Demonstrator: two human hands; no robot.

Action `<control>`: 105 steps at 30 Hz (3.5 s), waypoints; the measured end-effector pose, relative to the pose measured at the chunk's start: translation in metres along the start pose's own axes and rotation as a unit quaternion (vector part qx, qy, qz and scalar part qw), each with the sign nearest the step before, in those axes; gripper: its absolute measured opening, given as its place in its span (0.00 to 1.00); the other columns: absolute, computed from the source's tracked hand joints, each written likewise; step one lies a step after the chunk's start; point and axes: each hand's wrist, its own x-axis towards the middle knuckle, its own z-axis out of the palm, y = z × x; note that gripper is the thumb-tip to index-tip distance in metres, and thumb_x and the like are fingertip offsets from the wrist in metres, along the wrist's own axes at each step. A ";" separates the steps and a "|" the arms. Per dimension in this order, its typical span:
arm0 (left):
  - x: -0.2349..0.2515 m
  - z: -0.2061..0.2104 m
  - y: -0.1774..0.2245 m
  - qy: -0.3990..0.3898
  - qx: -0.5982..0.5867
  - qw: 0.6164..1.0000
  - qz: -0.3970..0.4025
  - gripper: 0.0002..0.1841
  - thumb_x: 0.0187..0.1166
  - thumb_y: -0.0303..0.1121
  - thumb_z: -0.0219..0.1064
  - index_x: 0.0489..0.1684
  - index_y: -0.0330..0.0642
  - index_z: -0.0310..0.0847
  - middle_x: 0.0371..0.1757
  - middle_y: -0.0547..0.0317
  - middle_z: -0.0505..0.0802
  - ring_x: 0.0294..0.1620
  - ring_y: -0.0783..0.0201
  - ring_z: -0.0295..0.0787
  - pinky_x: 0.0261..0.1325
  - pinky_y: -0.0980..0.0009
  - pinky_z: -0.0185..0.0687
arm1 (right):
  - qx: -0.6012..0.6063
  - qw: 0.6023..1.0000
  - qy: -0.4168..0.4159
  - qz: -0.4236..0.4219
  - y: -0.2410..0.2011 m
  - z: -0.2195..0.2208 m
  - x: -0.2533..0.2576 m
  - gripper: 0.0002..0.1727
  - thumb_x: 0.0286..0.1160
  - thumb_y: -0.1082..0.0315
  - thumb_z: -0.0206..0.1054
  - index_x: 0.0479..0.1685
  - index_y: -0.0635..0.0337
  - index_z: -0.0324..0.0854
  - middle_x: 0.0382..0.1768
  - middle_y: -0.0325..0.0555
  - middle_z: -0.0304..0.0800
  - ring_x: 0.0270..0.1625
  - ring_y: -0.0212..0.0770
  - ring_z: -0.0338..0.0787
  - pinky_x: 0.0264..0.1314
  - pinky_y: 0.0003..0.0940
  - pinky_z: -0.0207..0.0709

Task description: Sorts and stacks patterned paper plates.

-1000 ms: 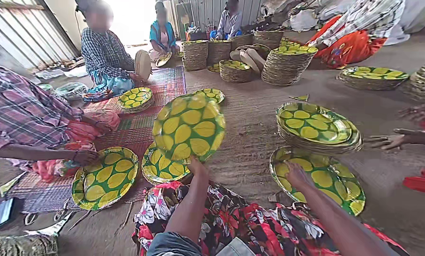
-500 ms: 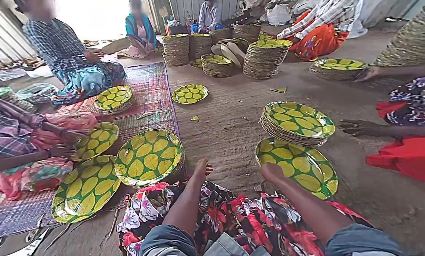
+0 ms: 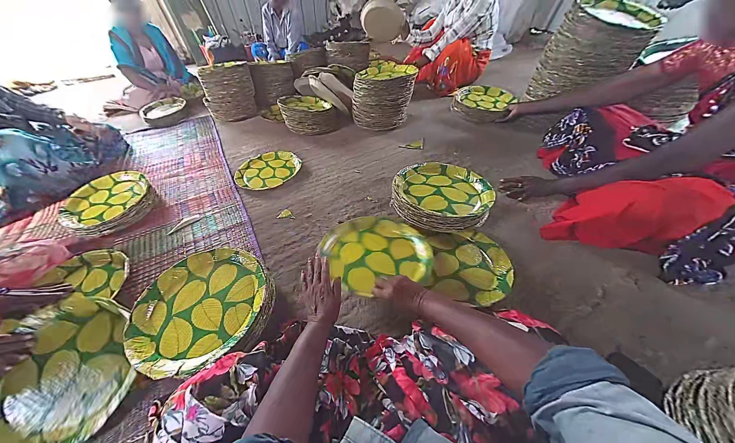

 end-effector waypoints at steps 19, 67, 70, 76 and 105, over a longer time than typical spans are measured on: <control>-0.008 0.028 -0.018 -0.434 0.014 0.895 -0.108 0.34 0.93 0.48 0.52 0.97 0.51 0.47 0.99 0.56 0.47 0.99 0.49 0.35 0.89 0.27 0.33 | 0.040 0.869 -0.123 0.477 -0.011 -0.070 0.014 0.20 0.91 0.76 0.45 0.74 0.74 0.72 0.69 0.72 0.82 0.74 0.67 0.83 0.72 0.63 0.75; 0.001 0.032 -0.018 -0.456 0.106 0.880 -0.082 0.46 0.85 0.55 0.64 0.99 0.55 0.38 0.99 0.55 0.38 0.99 0.46 0.24 0.89 0.26 0.30 | -0.022 0.838 -0.313 0.446 0.069 -0.046 -0.048 0.23 0.89 0.73 0.53 0.75 0.83 0.68 0.76 0.79 0.71 0.79 0.74 0.75 0.73 0.69 0.71; 0.001 0.030 -0.017 -0.442 0.090 0.889 -0.072 0.46 0.84 0.52 0.66 0.98 0.53 0.42 0.99 0.52 0.41 0.99 0.45 0.27 0.90 0.29 0.33 | -0.020 0.832 -0.310 0.460 0.058 -0.060 -0.040 0.17 0.85 0.77 0.56 0.65 0.80 0.78 0.70 0.75 0.80 0.75 0.71 0.80 0.70 0.69 0.73; -0.002 0.020 -0.022 -0.430 0.072 0.897 -0.071 0.44 0.82 0.48 0.69 0.97 0.48 0.48 0.98 0.49 0.47 0.99 0.45 0.33 0.91 0.32 0.37 | -0.023 0.851 -0.241 0.466 0.065 -0.057 -0.034 0.22 0.90 0.64 0.57 0.68 0.76 0.80 0.72 0.74 0.80 0.80 0.72 0.76 0.77 0.73 0.64; 0.006 0.013 -0.010 -0.394 0.124 0.903 -0.114 0.36 0.86 0.53 0.62 0.85 0.35 0.67 0.86 0.34 0.71 0.88 0.35 0.64 0.78 0.32 0.66 | 0.012 0.870 -0.005 0.492 0.071 -0.034 -0.015 0.24 0.91 0.56 0.58 0.72 0.67 0.80 0.69 0.71 0.83 0.78 0.68 0.78 0.81 0.68 0.62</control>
